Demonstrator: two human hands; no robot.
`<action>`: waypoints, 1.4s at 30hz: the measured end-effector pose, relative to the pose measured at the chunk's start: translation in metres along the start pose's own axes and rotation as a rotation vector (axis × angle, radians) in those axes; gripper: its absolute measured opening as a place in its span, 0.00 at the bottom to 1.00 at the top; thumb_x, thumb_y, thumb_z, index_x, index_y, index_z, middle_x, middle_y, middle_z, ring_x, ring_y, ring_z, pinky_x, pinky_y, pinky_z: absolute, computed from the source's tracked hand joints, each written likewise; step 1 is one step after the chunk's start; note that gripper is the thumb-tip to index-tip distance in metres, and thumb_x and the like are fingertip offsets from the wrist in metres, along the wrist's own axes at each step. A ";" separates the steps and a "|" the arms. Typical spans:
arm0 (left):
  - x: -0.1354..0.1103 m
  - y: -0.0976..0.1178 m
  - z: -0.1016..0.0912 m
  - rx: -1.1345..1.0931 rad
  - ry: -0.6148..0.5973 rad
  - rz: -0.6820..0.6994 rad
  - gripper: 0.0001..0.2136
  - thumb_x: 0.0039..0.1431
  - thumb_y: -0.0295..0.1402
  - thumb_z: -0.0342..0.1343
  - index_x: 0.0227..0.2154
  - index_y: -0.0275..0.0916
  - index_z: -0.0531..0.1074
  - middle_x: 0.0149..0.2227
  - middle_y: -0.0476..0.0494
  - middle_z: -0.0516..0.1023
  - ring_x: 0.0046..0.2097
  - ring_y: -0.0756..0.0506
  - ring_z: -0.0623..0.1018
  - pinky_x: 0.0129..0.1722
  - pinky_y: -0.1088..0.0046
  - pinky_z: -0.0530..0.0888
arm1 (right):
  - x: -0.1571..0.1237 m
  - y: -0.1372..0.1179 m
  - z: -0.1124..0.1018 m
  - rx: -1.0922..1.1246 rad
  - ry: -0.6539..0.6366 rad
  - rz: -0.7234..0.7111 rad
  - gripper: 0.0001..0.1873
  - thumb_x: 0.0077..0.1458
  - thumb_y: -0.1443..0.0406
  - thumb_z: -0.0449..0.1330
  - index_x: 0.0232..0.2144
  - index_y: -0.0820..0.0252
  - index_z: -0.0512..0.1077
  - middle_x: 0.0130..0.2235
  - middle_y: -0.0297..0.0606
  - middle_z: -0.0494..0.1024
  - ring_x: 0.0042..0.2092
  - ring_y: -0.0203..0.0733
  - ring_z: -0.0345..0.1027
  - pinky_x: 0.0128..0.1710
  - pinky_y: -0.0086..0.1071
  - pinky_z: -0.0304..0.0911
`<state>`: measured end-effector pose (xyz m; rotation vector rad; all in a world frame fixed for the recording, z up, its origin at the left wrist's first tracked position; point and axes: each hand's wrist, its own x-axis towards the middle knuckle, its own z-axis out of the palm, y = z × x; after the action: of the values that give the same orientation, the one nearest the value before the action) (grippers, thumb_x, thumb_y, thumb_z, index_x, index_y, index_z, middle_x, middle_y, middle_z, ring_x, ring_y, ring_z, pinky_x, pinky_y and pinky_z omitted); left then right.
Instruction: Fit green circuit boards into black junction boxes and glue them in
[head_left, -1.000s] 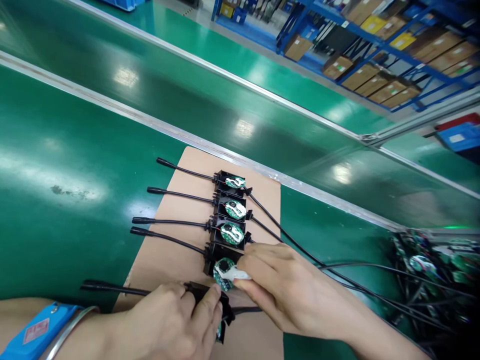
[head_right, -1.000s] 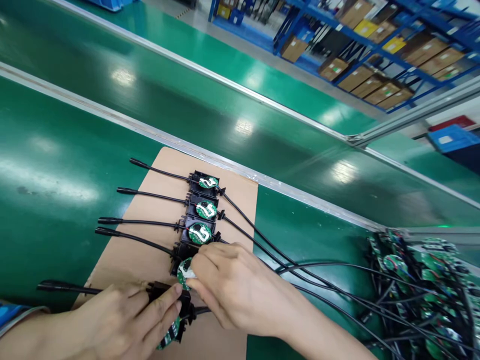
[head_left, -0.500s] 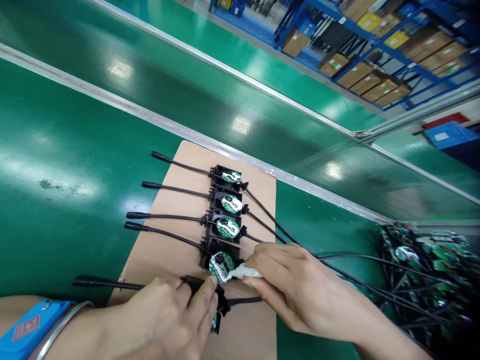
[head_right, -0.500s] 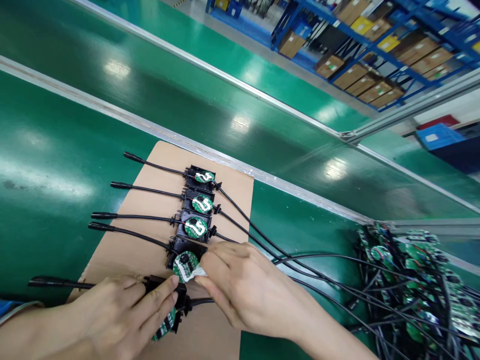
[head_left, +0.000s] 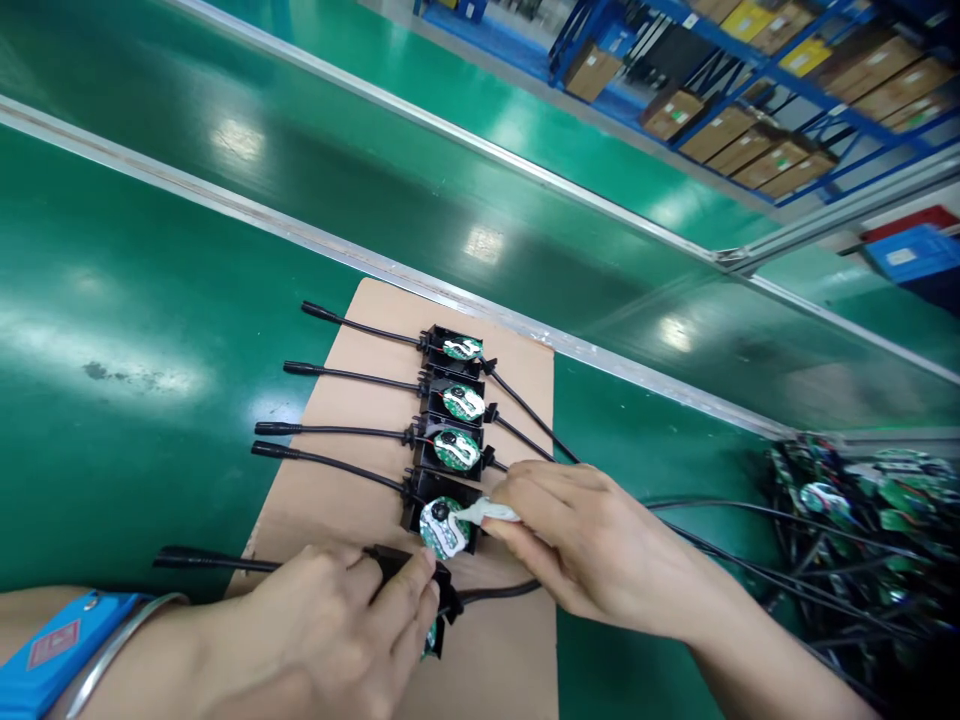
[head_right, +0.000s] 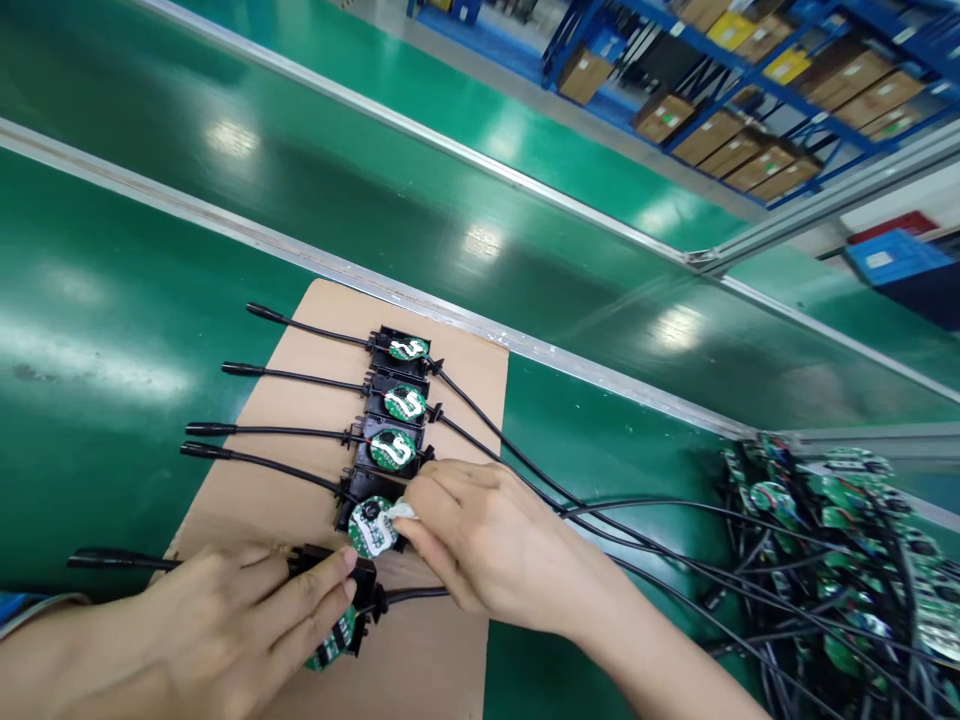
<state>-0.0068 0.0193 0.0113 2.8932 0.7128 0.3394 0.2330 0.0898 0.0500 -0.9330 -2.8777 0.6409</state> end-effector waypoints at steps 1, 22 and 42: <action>-0.002 -0.001 -0.003 -0.024 0.029 -0.019 0.14 0.56 0.25 0.53 0.46 0.33 0.73 0.45 0.34 0.78 0.34 0.45 0.77 0.31 0.70 0.74 | -0.003 -0.002 -0.002 0.014 0.023 0.010 0.09 0.64 0.66 0.49 0.31 0.61 0.64 0.29 0.36 0.69 0.31 0.37 0.62 0.30 0.31 0.56; -0.053 0.067 0.059 -0.219 0.548 -0.358 0.15 0.55 0.21 0.51 0.45 0.31 0.73 0.22 0.48 0.69 0.25 0.48 0.70 0.23 0.72 0.70 | 0.007 -0.055 0.039 0.054 -0.041 -0.173 0.12 0.65 0.66 0.47 0.32 0.63 0.67 0.30 0.38 0.71 0.32 0.39 0.64 0.33 0.32 0.61; -0.056 0.068 0.065 -0.225 0.481 -0.381 0.15 0.56 0.21 0.53 0.46 0.33 0.73 0.24 0.47 0.71 0.26 0.48 0.69 0.25 0.70 0.69 | -0.014 -0.057 0.028 0.034 -0.091 -0.124 0.11 0.64 0.68 0.47 0.31 0.60 0.66 0.28 0.38 0.71 0.31 0.40 0.66 0.32 0.32 0.63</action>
<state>-0.0086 -0.0716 -0.0489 2.4060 1.1827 1.0036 0.2084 0.0290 0.0481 -0.7331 -2.9641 0.7370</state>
